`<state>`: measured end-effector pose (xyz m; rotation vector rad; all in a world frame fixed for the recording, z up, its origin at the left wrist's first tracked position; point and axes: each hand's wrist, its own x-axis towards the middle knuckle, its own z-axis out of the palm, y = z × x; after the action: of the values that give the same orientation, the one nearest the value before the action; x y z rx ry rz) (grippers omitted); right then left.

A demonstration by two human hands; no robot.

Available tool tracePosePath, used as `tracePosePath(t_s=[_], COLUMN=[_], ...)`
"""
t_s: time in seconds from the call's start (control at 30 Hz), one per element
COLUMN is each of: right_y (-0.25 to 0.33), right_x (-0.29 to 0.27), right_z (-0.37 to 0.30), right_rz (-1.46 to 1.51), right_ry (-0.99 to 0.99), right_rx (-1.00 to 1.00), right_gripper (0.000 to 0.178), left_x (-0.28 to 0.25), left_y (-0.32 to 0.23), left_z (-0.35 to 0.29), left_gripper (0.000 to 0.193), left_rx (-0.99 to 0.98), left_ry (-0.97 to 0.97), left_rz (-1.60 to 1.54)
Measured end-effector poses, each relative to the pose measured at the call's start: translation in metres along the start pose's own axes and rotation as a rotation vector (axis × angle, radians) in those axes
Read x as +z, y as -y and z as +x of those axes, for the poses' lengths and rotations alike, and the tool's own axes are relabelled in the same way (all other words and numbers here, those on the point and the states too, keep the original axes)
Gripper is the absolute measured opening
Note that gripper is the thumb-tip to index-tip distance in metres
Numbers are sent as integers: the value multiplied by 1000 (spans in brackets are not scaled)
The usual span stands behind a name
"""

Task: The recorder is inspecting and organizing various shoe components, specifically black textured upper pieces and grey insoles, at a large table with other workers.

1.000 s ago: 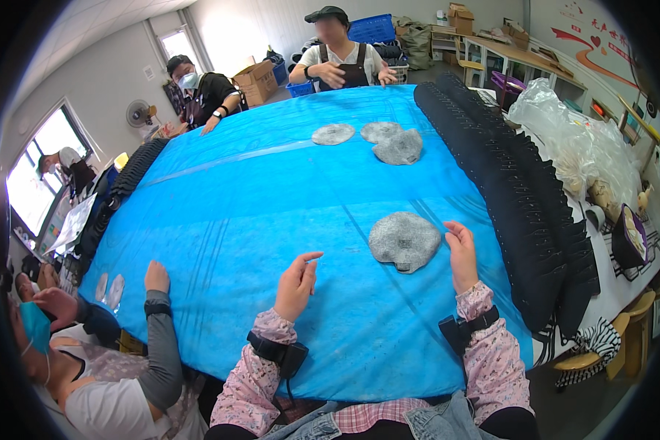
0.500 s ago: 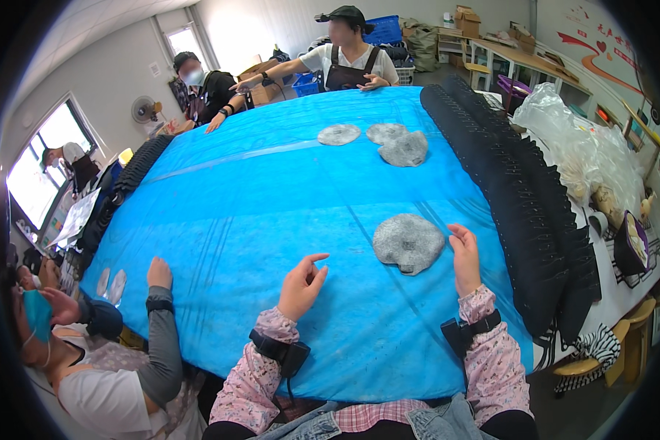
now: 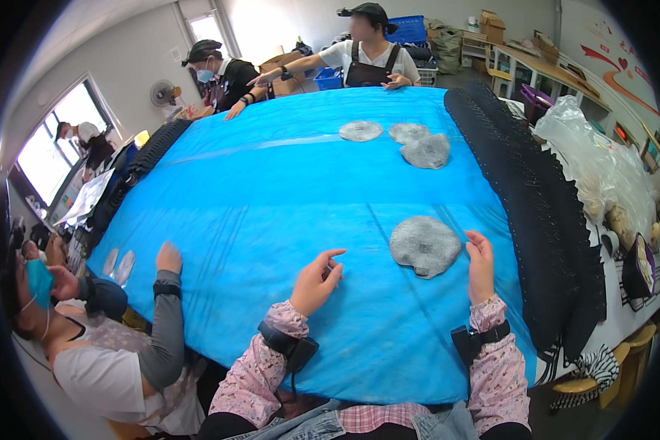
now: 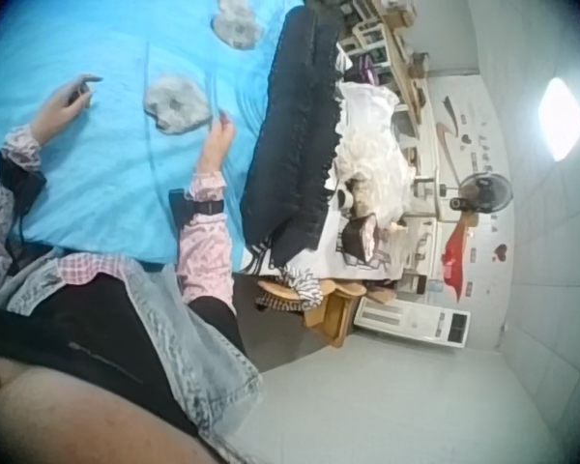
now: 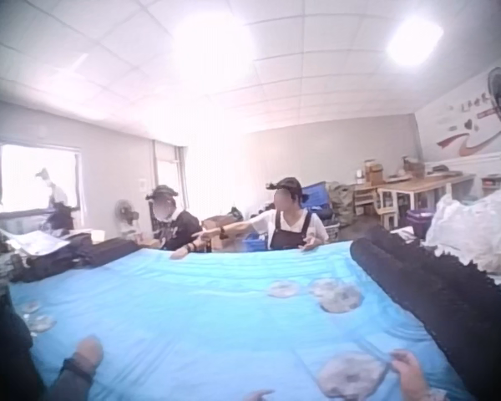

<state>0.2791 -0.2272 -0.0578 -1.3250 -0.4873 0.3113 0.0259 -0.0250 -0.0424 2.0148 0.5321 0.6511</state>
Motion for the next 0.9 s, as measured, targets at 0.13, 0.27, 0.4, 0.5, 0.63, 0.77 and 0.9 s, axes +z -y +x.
tracePosePath(t_s=[0.13,0.27,0.4,0.5,0.63,0.77,0.9], right_y=[-4,-4,-7,-6,1,-3,-6], right_x=[-1,0,-3,-2,1,-1,0], right_z=[1,1,1,3,2,3,3], right_rz=[2,-7,8,2,-33,-34,-18], right_ry=[-1,2,3,12,25,24,10], right_rx=[5,8,0,0,12,0,5], right_gripper=[26,26,26,26,26,26,27], left_x=[-1,1,2,0,-3,-4,-6], left_y=[-2,4,2,2,-3,-6,-3], left_z=[0,1,1,2,1,2,1], left_gripper=[33,36,32,31,35,44,45], left_rx=[11,45,58,141,149,113,127], left_ry=[2,-30,-95,-54,-17,-6,2], left_rz=[-45,-60,-95,20,73,44,61])
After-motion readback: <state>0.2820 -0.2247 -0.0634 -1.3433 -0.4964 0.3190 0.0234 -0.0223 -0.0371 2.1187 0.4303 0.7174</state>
